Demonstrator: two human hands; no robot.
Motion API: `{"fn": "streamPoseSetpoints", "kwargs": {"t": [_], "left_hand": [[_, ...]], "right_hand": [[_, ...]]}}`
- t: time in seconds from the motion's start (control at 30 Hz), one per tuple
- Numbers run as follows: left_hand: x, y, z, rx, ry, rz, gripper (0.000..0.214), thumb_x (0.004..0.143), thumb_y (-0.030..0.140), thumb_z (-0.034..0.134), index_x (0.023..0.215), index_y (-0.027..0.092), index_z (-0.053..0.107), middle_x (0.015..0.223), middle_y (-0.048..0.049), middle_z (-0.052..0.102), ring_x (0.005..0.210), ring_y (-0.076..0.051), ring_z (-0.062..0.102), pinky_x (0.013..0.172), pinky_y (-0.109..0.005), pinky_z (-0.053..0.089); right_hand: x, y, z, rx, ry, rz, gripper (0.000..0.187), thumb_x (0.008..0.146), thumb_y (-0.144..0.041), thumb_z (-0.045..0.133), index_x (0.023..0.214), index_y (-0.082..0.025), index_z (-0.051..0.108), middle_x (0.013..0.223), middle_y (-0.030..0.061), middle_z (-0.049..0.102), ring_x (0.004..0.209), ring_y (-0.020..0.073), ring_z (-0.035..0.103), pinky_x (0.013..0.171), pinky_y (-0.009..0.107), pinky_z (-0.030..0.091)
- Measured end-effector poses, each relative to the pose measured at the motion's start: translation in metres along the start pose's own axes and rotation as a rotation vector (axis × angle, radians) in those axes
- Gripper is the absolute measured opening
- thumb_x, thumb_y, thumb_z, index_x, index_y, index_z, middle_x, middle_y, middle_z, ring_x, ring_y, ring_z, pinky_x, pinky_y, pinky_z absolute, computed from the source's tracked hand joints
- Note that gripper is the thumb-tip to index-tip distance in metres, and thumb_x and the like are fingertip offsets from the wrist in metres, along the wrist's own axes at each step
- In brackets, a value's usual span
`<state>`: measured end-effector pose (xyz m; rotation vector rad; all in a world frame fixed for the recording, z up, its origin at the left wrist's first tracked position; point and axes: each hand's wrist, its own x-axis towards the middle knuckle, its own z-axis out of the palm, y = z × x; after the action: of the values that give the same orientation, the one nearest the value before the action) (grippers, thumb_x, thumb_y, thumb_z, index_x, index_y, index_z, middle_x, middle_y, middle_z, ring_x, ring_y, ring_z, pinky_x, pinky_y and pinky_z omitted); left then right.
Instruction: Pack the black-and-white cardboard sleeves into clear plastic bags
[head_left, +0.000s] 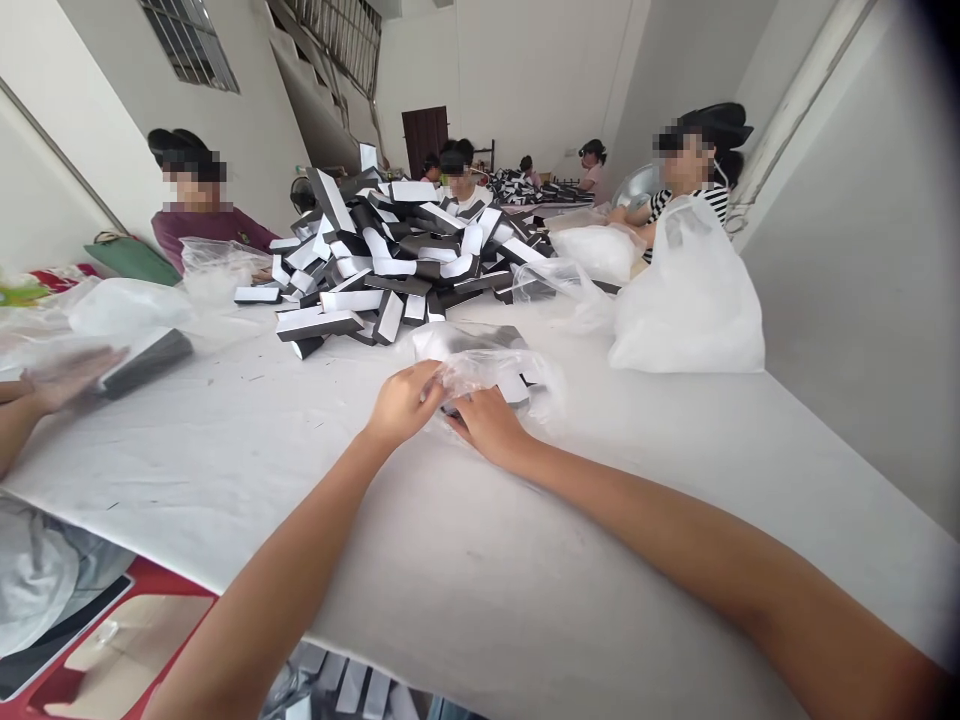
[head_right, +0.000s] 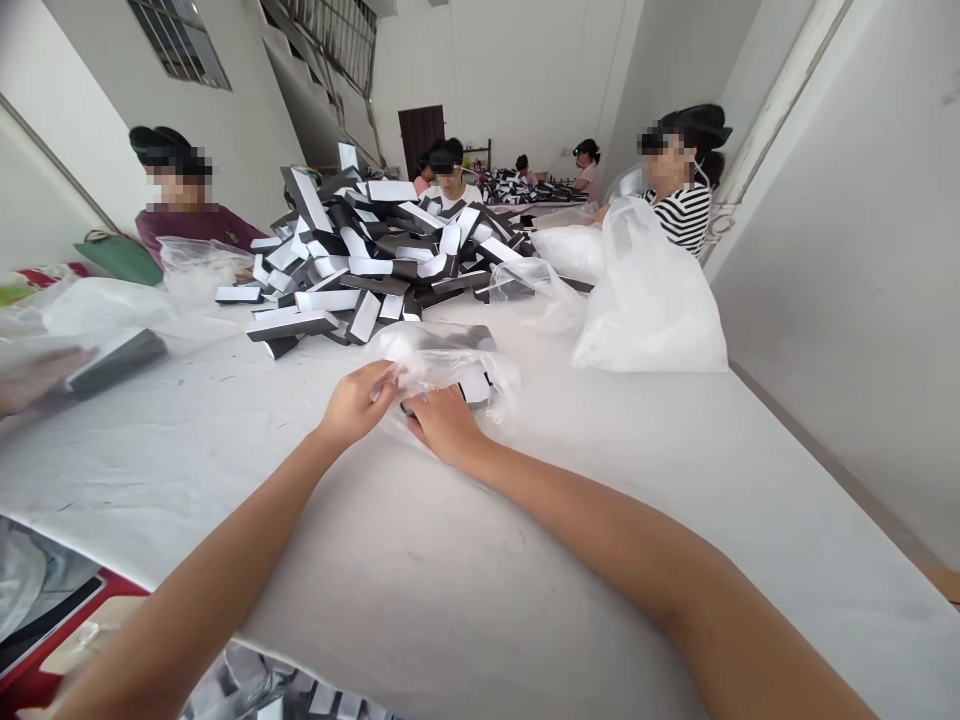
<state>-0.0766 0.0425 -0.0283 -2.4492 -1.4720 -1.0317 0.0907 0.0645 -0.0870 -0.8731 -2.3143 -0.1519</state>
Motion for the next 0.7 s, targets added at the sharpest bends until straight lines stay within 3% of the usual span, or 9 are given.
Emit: {"fn": "streamPoseSetpoints", "kwargs": {"t": [0.07,0.13,0.2,0.27,0.33,0.43,0.57,0.7], "left_hand": [[0.002,0.0,0.001,-0.022,0.029,0.037,0.024,0.09,0.021,0.042,0.104,0.017,0.061,0.104,-0.0084,0.061,0.095,-0.021,0.059,0.082,-0.031,0.047],[0.003,-0.002,0.003,-0.023,0.059,0.052,0.028,0.092,0.023,0.041,0.113,0.016,0.058,0.121,-0.0111,0.057,0.11,-0.023,0.055,0.095,-0.035,0.044],[0.003,-0.005,0.003,-0.016,0.047,0.009,0.025,0.093,0.022,0.04,0.107,0.016,0.059,0.115,-0.0103,0.06,0.104,-0.023,0.057,0.092,-0.036,0.045],[0.003,-0.007,0.003,-0.01,-0.007,-0.068,0.021,0.094,0.023,0.039,0.092,0.018,0.06,0.096,-0.0075,0.063,0.089,-0.022,0.059,0.079,-0.034,0.047],[0.002,-0.008,0.002,0.002,-0.056,-0.129,0.023,0.094,0.024,0.039,0.078,0.02,0.055,0.078,-0.0049,0.06,0.077,-0.021,0.057,0.069,-0.032,0.045],[0.003,-0.006,0.0,0.033,-0.084,-0.158,0.024,0.092,0.024,0.042,0.069,0.021,0.049,0.069,-0.0037,0.056,0.071,-0.021,0.054,0.064,-0.032,0.041],[0.003,-0.003,0.002,0.04,-0.048,-0.133,0.023,0.092,0.02,0.038,0.073,0.021,0.051,0.074,-0.0049,0.06,0.072,-0.021,0.055,0.064,-0.031,0.04],[0.003,0.001,0.003,0.039,0.002,-0.018,0.022,0.091,0.019,0.037,0.074,0.02,0.051,0.071,-0.0047,0.058,0.071,-0.021,0.054,0.066,-0.033,0.041]], "right_hand": [[0.0,-0.002,-0.001,-0.015,-0.004,0.025,0.026,0.086,-0.025,0.061,0.11,-0.013,0.061,0.107,0.0148,0.064,0.097,0.0302,0.055,0.084,0.043,0.043],[-0.001,-0.003,-0.003,-0.023,-0.005,0.031,0.028,0.086,-0.025,0.062,0.111,-0.012,0.06,0.104,0.0144,0.064,0.097,0.0308,0.054,0.085,0.043,0.043],[-0.001,-0.004,-0.004,-0.019,0.011,0.014,0.027,0.086,-0.024,0.062,0.111,-0.014,0.06,0.105,0.0128,0.064,0.099,0.0304,0.052,0.087,0.044,0.042],[0.0,-0.003,-0.005,-0.007,0.025,-0.013,0.021,0.087,-0.023,0.061,0.107,-0.016,0.062,0.106,0.0111,0.064,0.102,0.0292,0.05,0.089,0.044,0.041],[0.0,-0.002,-0.004,0.0,0.028,-0.035,0.012,0.087,-0.022,0.061,0.097,-0.019,0.065,0.104,0.0104,0.063,0.104,0.0282,0.049,0.091,0.044,0.04],[0.001,-0.001,-0.003,0.012,0.035,-0.077,0.008,0.088,-0.02,0.059,0.087,-0.019,0.066,0.105,0.0106,0.062,0.107,0.0275,0.049,0.092,0.044,0.039],[-0.001,-0.006,-0.009,0.065,0.112,-0.196,0.021,0.089,-0.013,0.049,0.103,-0.018,0.063,0.111,0.0101,0.062,0.106,0.0242,0.051,0.093,0.041,0.039],[0.002,-0.014,-0.035,0.021,0.143,-0.368,0.034,0.09,-0.01,0.041,0.116,-0.023,0.059,0.116,0.0059,0.063,0.112,0.0219,0.052,0.098,0.04,0.036]]}}
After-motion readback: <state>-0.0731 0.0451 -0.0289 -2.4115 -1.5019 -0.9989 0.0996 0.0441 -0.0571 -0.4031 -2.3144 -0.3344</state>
